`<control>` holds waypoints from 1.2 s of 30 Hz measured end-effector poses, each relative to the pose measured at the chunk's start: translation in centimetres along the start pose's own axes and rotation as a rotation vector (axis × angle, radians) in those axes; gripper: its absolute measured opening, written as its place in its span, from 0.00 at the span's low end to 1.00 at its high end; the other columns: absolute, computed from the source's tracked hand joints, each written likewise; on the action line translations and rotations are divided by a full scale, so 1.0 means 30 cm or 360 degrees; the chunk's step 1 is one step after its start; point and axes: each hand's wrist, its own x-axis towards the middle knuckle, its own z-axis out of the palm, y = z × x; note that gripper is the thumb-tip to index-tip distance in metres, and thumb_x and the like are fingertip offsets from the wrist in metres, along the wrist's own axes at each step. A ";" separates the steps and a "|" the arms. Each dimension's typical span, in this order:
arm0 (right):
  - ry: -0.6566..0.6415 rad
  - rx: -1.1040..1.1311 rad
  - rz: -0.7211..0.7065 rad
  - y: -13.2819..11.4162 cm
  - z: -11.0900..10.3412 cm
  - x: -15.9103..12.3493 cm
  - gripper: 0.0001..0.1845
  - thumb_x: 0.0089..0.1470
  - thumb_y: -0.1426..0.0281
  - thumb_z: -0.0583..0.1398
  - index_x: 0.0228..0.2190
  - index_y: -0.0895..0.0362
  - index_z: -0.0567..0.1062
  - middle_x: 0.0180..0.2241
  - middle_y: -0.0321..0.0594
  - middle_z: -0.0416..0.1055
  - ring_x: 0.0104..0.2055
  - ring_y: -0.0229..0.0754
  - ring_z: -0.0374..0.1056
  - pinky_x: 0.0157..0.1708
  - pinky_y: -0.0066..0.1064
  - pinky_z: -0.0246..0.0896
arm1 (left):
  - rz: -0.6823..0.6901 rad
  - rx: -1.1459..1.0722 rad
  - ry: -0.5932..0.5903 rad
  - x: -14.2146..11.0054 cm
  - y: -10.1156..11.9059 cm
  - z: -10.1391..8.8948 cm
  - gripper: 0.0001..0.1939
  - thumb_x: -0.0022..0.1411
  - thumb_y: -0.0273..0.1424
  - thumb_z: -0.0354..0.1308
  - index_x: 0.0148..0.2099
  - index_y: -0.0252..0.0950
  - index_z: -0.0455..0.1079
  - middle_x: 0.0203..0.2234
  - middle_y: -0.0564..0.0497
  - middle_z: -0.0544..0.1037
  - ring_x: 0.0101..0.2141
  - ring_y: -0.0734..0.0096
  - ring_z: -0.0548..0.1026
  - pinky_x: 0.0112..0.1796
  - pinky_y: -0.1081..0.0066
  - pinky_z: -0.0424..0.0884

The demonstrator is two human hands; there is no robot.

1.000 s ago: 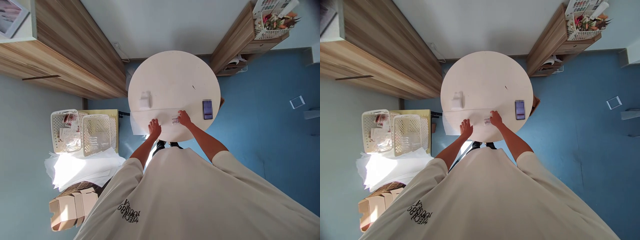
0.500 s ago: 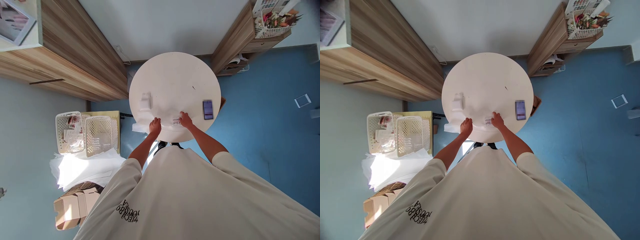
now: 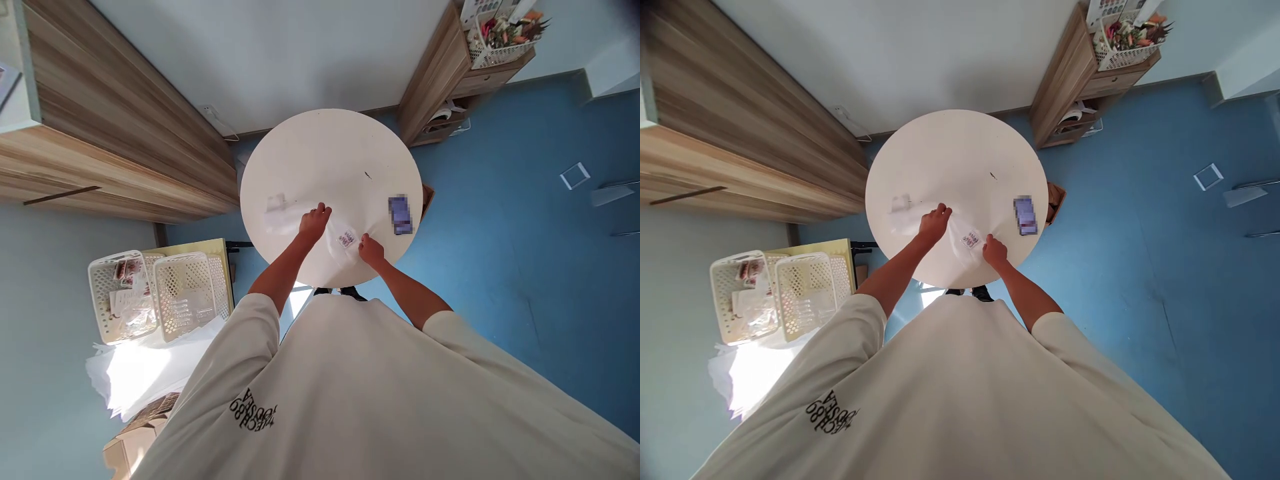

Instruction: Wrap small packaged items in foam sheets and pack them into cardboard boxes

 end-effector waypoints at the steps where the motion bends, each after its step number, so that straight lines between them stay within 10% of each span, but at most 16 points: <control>1: -0.0001 0.0007 0.0008 -0.001 -0.001 -0.002 0.14 0.72 0.69 0.51 0.55 0.55 0.68 0.48 0.52 0.78 0.47 0.54 0.75 0.40 0.38 0.62 | 0.0036 -0.0029 0.0021 0.013 0.013 -0.005 0.24 0.67 0.20 0.53 0.63 0.39 0.68 0.66 0.35 0.70 0.55 0.51 0.78 0.52 0.55 0.76; 7: 0.0001 -0.0007 -0.0030 -0.020 0.002 -0.001 0.10 0.72 0.63 0.54 0.42 0.53 0.74 0.42 0.47 0.78 0.43 0.51 0.74 0.37 0.35 0.59 | -0.0126 -0.0172 0.0202 -0.001 0.049 0.030 0.38 0.65 0.24 0.59 0.75 0.39 0.55 0.78 0.36 0.49 0.76 0.45 0.48 0.70 0.39 0.54; 18: 0.0231 0.0385 0.0097 -0.057 0.004 0.081 0.13 0.62 0.65 0.61 0.48 0.54 0.73 0.54 0.49 0.70 0.52 0.49 0.70 0.46 0.36 0.66 | 0.0288 -0.0099 -0.0320 -0.244 0.070 0.318 0.36 0.63 0.21 0.53 0.73 0.37 0.62 0.74 0.37 0.60 0.73 0.50 0.58 0.70 0.47 0.56; 27: 0.0009 0.0686 -0.0035 -0.151 0.008 0.086 0.07 0.57 0.71 0.58 0.39 0.51 0.68 0.37 0.37 0.72 0.37 0.42 0.67 0.34 0.30 0.62 | 0.0208 -0.0143 -0.0387 -0.282 0.006 0.270 0.40 0.58 0.19 0.53 0.73 0.38 0.62 0.74 0.39 0.61 0.74 0.51 0.57 0.71 0.44 0.51; 36: 0.0440 0.0292 -0.0076 -0.128 -0.031 0.057 0.20 0.60 0.73 0.55 0.54 0.54 0.65 0.57 0.53 0.66 0.58 0.53 0.65 0.51 0.40 0.63 | 0.0154 -0.0161 -0.0359 -0.294 0.011 0.265 0.35 0.59 0.19 0.53 0.69 0.35 0.66 0.73 0.36 0.63 0.73 0.49 0.59 0.71 0.45 0.53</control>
